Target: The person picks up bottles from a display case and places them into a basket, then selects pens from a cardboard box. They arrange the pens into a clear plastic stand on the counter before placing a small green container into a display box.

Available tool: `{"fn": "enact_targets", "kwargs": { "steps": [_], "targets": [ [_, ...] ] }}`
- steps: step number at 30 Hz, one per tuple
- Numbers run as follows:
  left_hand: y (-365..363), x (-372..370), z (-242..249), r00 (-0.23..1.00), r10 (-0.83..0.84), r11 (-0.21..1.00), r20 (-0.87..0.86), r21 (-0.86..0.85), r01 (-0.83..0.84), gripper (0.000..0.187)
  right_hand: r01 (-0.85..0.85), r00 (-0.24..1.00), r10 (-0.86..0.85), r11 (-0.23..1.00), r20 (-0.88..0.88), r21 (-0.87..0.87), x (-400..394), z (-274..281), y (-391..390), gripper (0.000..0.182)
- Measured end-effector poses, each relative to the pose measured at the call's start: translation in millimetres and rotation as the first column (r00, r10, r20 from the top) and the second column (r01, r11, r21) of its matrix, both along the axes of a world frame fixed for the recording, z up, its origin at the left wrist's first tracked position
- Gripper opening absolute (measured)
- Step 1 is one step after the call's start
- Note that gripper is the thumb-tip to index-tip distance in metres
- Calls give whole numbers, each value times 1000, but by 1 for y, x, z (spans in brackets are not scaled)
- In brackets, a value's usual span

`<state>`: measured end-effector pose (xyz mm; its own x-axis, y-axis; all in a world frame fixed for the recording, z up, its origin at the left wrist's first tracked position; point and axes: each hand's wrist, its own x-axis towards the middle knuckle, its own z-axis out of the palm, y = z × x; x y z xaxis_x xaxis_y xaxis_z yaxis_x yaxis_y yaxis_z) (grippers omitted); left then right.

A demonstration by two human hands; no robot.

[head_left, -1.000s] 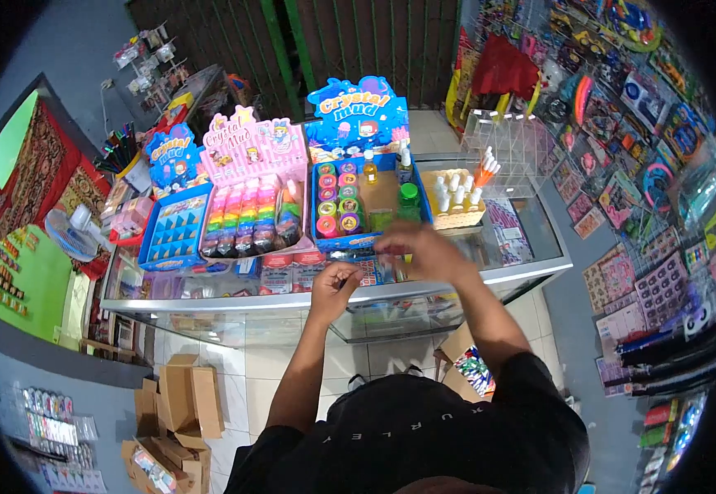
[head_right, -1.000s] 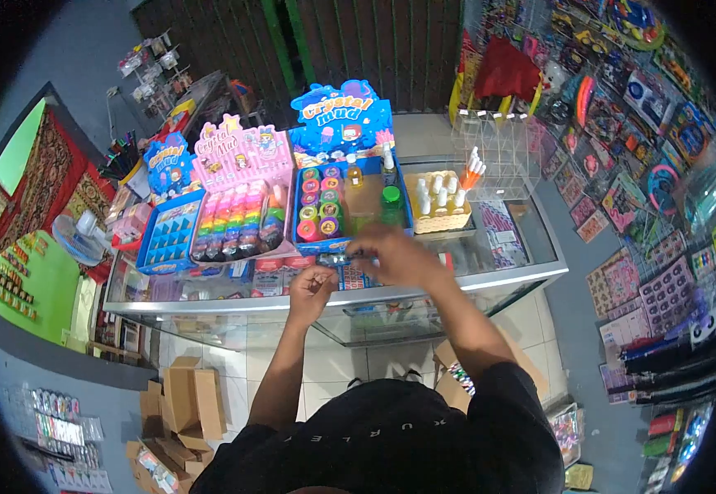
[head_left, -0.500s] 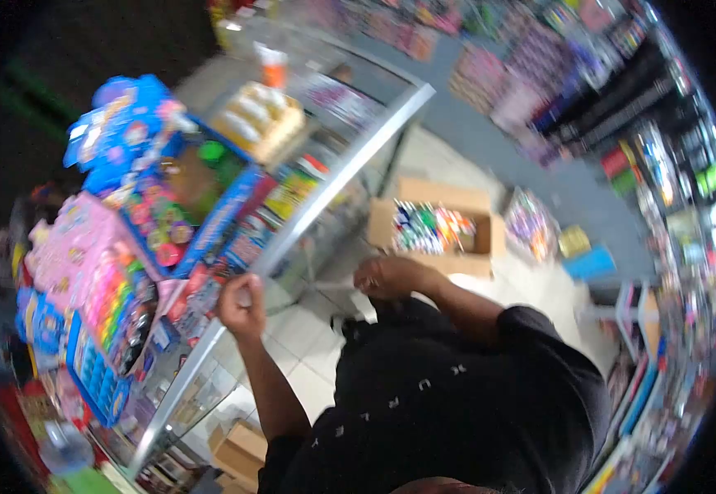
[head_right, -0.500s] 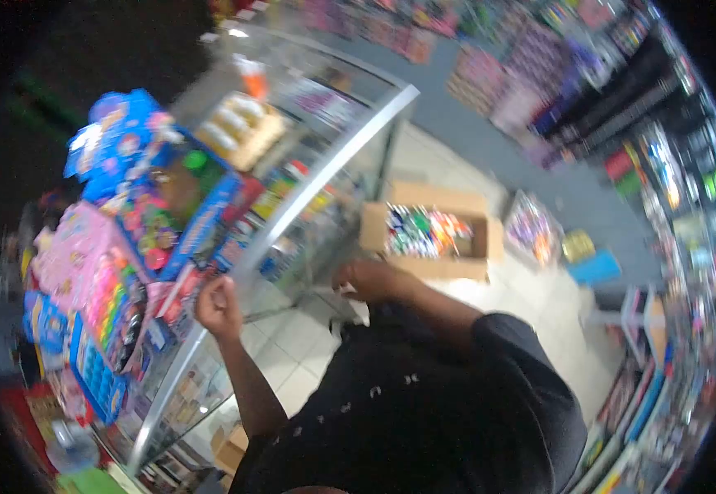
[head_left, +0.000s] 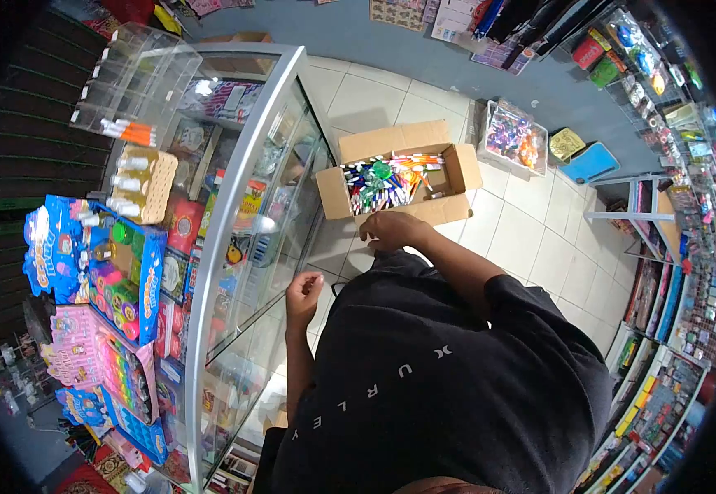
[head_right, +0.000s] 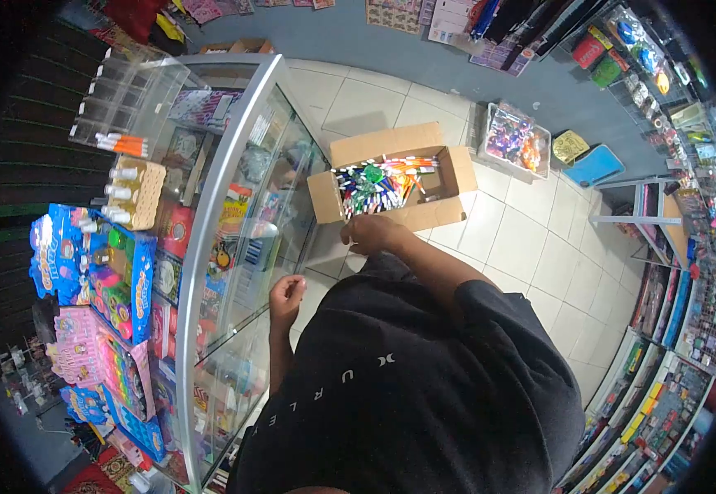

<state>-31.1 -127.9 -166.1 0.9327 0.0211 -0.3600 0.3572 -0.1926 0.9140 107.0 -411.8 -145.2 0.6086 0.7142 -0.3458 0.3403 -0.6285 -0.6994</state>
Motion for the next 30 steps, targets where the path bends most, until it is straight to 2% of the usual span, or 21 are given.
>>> {"fn": "enact_targets", "kwargs": {
  "steps": [3,6,8,9,11,12,13,14,16,19,22,24,25,26,28,30],
  "targets": [
    [-24,15,-2,997,-21,1000,-72,-3,20,14,23,1000,-23,999,5,-25,14,-47,-33,27],
    [-41,28,7,994,-32,999,-103,28,35,14,39,972,-58,996,-228,-85,31,-83,-65,28],
    [-50,37,13,997,-31,993,-74,108,39,13,105,969,-98,994,-226,21,29,-157,-98,24],
    [-46,33,-9,998,-2,998,-67,66,7,12,181,946,-193,981,-259,-72,26,-182,-115,21],
    [-53,32,-1,990,33,990,-135,139,-14,11,-21,1000,13,956,-27,-292,4,-307,-166,28],
    [-57,35,8,984,53,984,-170,176,-22,11,107,972,-172,933,-163,-343,0,-314,-190,28],
    [-63,37,19,982,76,986,-172,158,-49,11,218,890,-353,885,-287,-411,-7,-313,-202,29],
    [-65,35,19,974,109,985,-199,155,-78,11,506,709,-670,701,-221,-503,-13,-305,-204,25],
    [-68,25,17,954,171,979,-247,148,-137,11,269,851,-450,816,-271,-511,-4,-318,-209,23],
    [-74,10,10,923,230,968,-309,172,-183,10,100,972,-154,956,-180,-277,16,-339,-190,20],
    [-79,-6,3,897,257,963,-361,179,-203,10,370,850,-423,903,-312,-217,46,-308,-155,18],
    [-88,-11,2,883,280,959,-378,161,-235,11,491,817,-488,868,-308,-74,56,-326,-133,15],
    [-91,-12,4,882,286,957,-375,164,-240,10,549,720,-560,821,-410,-157,73,-286,-117,19],
    [-95,-13,6,875,304,951,-377,171,-257,10,547,758,-545,830,-359,-104,76,-303,-110,27],
    [-99,-14,11,863,336,941,-378,183,-286,10,676,726,-680,733,-101,-80,79,-325,-89,44],
    [-100,-20,13,838,373,926,-399,219,-308,10,888,443,-896,442,-22,-127,85,-349,-63,56]
  ]
}}
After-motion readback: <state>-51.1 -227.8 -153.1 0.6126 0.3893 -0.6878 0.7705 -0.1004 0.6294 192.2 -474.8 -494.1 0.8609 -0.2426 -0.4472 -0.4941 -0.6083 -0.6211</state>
